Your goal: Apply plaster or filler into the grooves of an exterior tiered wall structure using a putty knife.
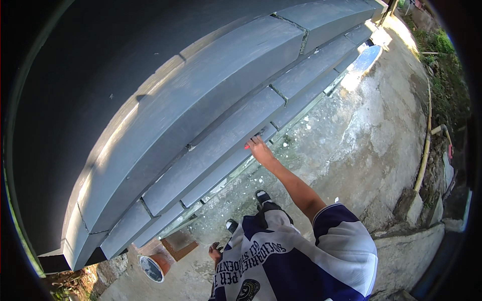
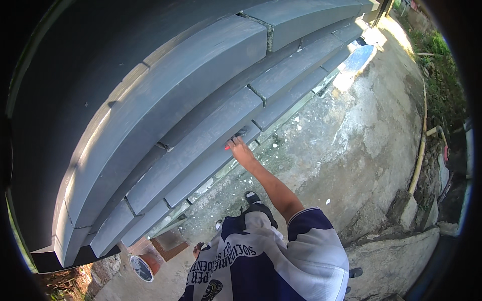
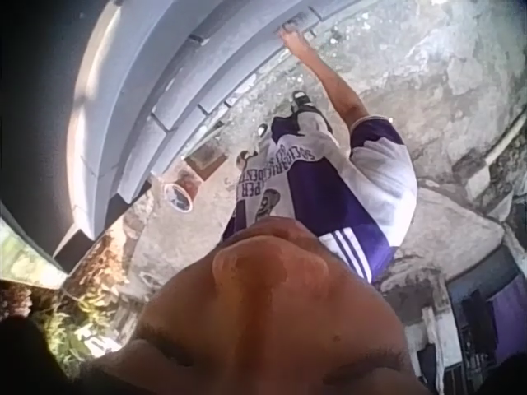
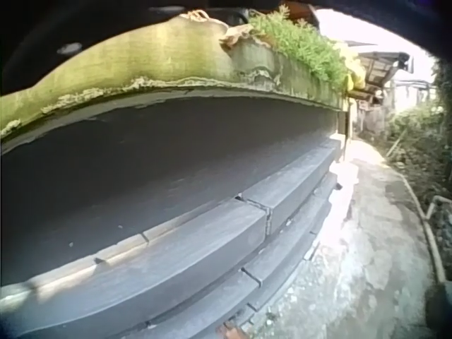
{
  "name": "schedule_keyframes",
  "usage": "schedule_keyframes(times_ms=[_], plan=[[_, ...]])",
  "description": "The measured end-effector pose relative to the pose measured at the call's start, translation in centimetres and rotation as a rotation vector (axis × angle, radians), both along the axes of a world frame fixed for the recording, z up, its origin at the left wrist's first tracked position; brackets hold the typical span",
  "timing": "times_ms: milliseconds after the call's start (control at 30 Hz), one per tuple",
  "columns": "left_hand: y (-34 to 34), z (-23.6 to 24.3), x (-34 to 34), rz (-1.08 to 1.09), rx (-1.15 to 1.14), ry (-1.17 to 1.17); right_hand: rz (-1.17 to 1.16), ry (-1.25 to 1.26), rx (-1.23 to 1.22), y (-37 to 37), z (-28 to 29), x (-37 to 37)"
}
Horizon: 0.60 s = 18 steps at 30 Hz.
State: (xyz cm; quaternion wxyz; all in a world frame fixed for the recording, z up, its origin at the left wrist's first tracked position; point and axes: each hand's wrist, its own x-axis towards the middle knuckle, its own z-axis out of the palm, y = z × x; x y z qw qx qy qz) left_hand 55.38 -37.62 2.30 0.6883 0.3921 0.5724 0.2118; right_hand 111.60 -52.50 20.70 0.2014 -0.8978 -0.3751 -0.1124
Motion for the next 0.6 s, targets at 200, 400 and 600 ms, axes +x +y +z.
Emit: schedule_keyframes(times_ms=[200,400,600], plan=[[-1.7,0.6,0.0,0.104,-0.009,0.055,0.194,0.302,0.447,-2.7,3.3,-2.6],[-3.5,2.5,1.5,0.074,0.087,0.101,0.001,0.139,0.269,-2.5,2.3,0.6],[-4.0,3.5,0.9,0.154,0.069,0.092,-0.16,0.171,0.106,0.1,2.3,2.7]])
